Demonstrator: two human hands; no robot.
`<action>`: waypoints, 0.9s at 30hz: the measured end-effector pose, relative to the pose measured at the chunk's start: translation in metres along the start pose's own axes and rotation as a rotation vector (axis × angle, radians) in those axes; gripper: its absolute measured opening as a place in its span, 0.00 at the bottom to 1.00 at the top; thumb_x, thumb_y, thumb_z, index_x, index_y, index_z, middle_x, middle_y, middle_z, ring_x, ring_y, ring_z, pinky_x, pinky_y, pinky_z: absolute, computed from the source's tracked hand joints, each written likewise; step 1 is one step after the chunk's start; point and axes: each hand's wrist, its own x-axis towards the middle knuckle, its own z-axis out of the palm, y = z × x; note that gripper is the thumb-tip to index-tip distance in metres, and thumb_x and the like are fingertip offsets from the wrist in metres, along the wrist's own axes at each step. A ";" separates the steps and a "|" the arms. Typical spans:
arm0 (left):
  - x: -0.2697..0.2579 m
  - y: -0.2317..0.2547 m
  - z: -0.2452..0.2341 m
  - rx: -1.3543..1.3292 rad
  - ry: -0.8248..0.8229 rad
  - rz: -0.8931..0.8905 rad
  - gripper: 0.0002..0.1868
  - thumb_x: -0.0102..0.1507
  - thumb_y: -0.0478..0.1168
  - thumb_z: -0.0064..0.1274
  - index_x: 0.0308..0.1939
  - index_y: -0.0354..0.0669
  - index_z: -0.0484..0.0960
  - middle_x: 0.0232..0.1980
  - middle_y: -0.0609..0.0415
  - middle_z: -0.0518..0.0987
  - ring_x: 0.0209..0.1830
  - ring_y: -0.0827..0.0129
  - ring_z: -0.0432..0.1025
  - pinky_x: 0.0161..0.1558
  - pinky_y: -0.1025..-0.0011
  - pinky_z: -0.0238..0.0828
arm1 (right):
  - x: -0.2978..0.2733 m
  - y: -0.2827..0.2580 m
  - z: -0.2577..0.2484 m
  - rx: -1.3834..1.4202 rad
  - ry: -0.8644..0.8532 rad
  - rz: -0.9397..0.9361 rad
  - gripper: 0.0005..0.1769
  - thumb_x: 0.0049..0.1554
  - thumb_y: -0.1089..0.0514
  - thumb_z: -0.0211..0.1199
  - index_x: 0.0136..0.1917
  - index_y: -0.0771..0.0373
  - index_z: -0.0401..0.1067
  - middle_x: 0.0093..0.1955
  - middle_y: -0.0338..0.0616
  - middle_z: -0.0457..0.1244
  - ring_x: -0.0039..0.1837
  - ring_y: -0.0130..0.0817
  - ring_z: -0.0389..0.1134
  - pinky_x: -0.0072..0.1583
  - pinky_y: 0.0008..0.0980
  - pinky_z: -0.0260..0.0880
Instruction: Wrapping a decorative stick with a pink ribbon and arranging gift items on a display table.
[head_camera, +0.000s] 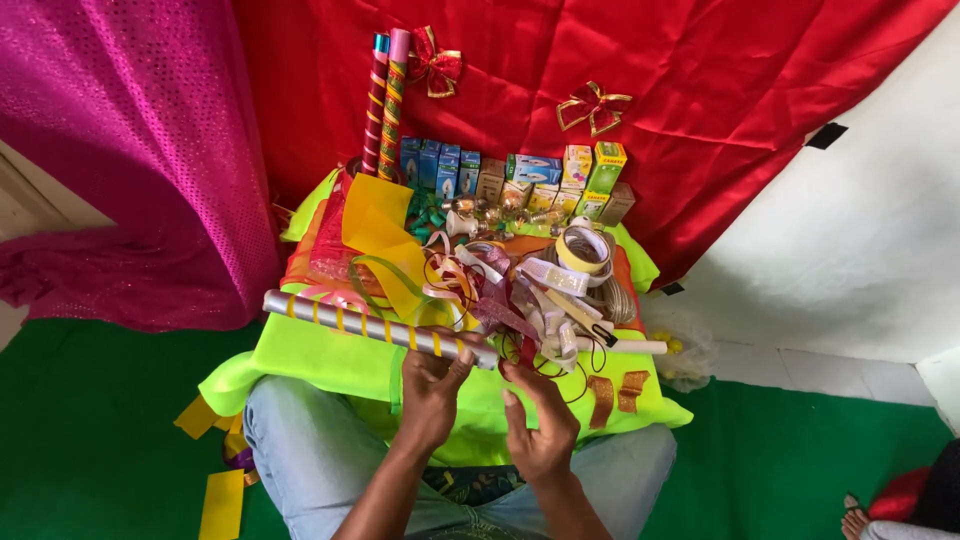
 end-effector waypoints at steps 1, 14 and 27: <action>-0.001 -0.001 0.001 -0.002 0.003 0.003 0.03 0.66 0.38 0.56 0.42 0.44 0.81 0.49 0.47 0.87 0.62 0.50 0.79 0.63 0.45 0.74 | -0.002 0.004 -0.001 0.001 -0.003 -0.003 0.13 0.62 0.65 0.60 0.60 0.69 0.73 0.56 0.54 0.72 0.59 0.43 0.76 0.60 0.36 0.81; -0.009 0.003 0.008 -0.103 -0.107 -0.058 0.06 0.64 0.32 0.59 0.44 0.41 0.80 0.49 0.46 0.87 0.51 0.57 0.81 0.54 0.54 0.80 | 0.000 0.012 0.007 -0.068 -0.021 0.080 0.19 0.62 0.52 0.62 0.60 0.67 0.72 0.54 0.52 0.71 0.56 0.43 0.75 0.55 0.37 0.80; -0.006 -0.009 0.013 -0.021 0.145 -0.155 0.08 0.63 0.39 0.62 0.29 0.46 0.82 0.32 0.54 0.86 0.37 0.63 0.78 0.47 0.55 0.73 | -0.014 0.017 0.004 0.135 -0.062 0.297 0.29 0.61 0.52 0.64 0.71 0.67 0.65 0.53 0.52 0.71 0.53 0.38 0.75 0.56 0.37 0.79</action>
